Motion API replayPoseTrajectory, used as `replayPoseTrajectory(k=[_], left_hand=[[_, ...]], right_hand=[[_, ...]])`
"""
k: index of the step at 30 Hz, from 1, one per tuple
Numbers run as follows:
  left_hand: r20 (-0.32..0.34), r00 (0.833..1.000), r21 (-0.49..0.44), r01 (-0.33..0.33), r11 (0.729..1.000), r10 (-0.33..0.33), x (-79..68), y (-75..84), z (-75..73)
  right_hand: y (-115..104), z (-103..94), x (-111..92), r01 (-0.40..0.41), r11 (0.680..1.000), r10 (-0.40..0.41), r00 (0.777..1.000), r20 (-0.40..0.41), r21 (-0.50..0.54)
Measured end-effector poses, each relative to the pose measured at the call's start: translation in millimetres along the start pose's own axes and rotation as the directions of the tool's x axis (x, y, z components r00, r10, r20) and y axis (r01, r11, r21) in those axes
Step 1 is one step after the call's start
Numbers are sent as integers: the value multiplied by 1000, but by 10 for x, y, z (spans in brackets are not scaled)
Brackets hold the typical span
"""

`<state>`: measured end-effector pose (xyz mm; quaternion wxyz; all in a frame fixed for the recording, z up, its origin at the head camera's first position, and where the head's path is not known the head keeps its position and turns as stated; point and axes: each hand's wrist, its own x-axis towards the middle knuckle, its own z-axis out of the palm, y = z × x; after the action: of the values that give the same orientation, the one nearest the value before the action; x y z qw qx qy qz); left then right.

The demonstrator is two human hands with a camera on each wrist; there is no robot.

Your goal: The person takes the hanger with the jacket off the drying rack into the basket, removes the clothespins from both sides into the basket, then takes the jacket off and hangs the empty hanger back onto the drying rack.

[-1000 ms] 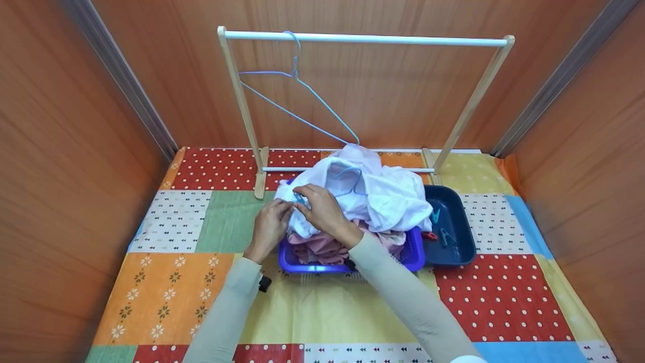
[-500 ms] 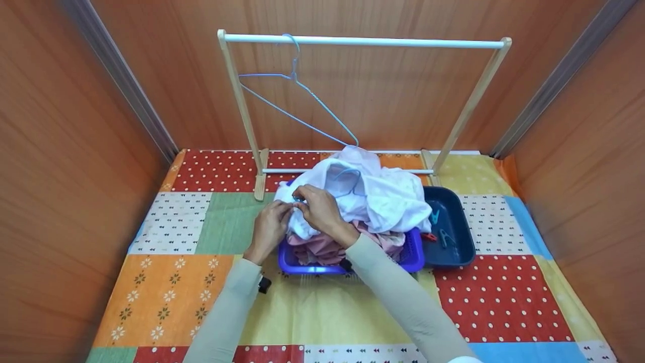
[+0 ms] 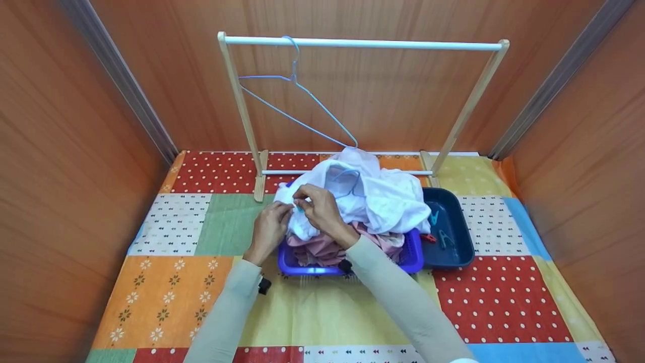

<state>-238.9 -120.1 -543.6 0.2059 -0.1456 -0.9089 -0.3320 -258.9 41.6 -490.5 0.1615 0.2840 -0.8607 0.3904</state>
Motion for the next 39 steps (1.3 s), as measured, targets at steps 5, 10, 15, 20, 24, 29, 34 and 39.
replayPoseTrajectory(k=[5, 10, 15, 20, 24, 29, 34, 39], left_hand=[[1, 1000, -9, 5, 1000, -5, -5, -5, -1], [11, 1000, -22, 19, 1000, -19, -12, -13, -1], [1, 1000, -15, 19, 1000, -19, -16, -6, -6], [2, 1000, -5, 12, 1000, -12, -12, 5, -9], [11, 1000, 2, 13, 1000, -13, -12, 3, -6], [5, 1000, -7, 11, 1000, -11, -15, 5, -7], [-1, 1000, -19, 1, 1000, -1, -24, 5, -1], [-12, 1000, -31, -10, 999, 9, -31, -10, 15]], right_hand=[[-23, -47, 1, 12, 999, -10, 999, -31, 51], [-103, -126, -19, 27, 999, -27, 1000, -11, 41], [-191, -218, -58, 42, 999, -43, 998, 38, 24], [-254, -320, -120, 61, 998, -62, 997, 44, 31], [-304, -428, -177, 69, 997, -70, 996, 47, 38], [-335, -579, -256, 73, 997, -75, 996, 48, 38], [-300, -709, -362, 85, 996, -86, 996, 5, 37], [-216, -819, -469, 79, 996, -78, 997, -23, 51]])
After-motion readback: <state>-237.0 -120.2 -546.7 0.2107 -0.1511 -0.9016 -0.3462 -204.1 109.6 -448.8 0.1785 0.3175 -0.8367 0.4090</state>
